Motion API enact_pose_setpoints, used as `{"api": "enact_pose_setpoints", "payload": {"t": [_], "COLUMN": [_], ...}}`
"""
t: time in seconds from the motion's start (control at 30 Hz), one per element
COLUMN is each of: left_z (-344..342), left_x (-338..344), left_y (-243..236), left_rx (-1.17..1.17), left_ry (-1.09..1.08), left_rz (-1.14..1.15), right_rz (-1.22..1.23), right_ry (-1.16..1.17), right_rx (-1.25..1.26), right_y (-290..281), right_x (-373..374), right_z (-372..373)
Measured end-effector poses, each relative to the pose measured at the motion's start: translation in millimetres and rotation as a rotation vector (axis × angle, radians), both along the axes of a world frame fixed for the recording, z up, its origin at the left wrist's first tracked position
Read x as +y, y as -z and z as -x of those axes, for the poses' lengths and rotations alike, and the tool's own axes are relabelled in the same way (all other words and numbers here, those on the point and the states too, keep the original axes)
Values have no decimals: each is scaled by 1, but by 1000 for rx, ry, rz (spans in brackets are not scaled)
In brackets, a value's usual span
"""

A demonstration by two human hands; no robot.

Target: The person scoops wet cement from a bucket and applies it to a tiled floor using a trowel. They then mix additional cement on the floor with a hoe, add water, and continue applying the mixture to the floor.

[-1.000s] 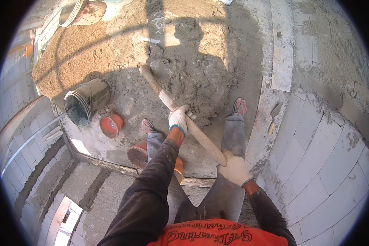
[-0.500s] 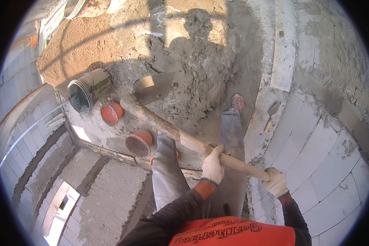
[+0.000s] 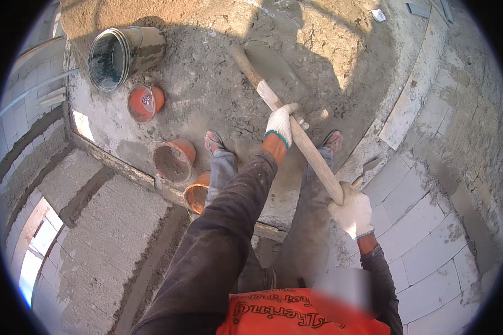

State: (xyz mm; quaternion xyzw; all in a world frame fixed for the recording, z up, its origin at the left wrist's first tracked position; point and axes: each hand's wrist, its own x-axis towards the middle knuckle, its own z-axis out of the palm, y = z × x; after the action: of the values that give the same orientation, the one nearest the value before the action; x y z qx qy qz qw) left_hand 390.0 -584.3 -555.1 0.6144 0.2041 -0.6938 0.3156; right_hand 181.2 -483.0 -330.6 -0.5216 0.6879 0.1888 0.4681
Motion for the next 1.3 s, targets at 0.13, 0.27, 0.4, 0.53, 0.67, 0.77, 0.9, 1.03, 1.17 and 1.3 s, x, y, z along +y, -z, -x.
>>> {"api": "enact_pose_setpoints", "payload": {"t": [0.13,0.27,0.4,0.53,0.67,0.77,0.9,1.03,1.17,1.3], "left_z": [-45,-113,-195,-229,-191,-119,-35,3,48,128], "left_x": [26,87,127,131,155,172,164,142,127,100], "left_y": [-34,-76,-83,-43,29,44,7,-32,-97,-140], "left_rx": [-22,-169,-228,-348,-318,28,224,351,368,317], "left_ry": [-168,-267,-255,-45,36,15,-342,-544,-603,-545], "left_rz": [65,109,19,-158,-319,-390,-377,-340,-253,-237], "right_rz": [-22,-186,-374,-457,-530,-605,-483,-476,-414,-145], "right_ry": [-111,-155,-94,55,61,136,-234,-422,-539,-527], "right_rx": [-100,-248,-342,-395,-258,-68,118,199,197,136], "right_y": [22,7,-14,-6,4,-39,-83,-128,-180,-166], "right_x": [17,44,56,63,63,30,-24,-75,-91,-66], "right_z": [-4,-41,-120,-168,-157,-135,-104,-85,-18,132]}}
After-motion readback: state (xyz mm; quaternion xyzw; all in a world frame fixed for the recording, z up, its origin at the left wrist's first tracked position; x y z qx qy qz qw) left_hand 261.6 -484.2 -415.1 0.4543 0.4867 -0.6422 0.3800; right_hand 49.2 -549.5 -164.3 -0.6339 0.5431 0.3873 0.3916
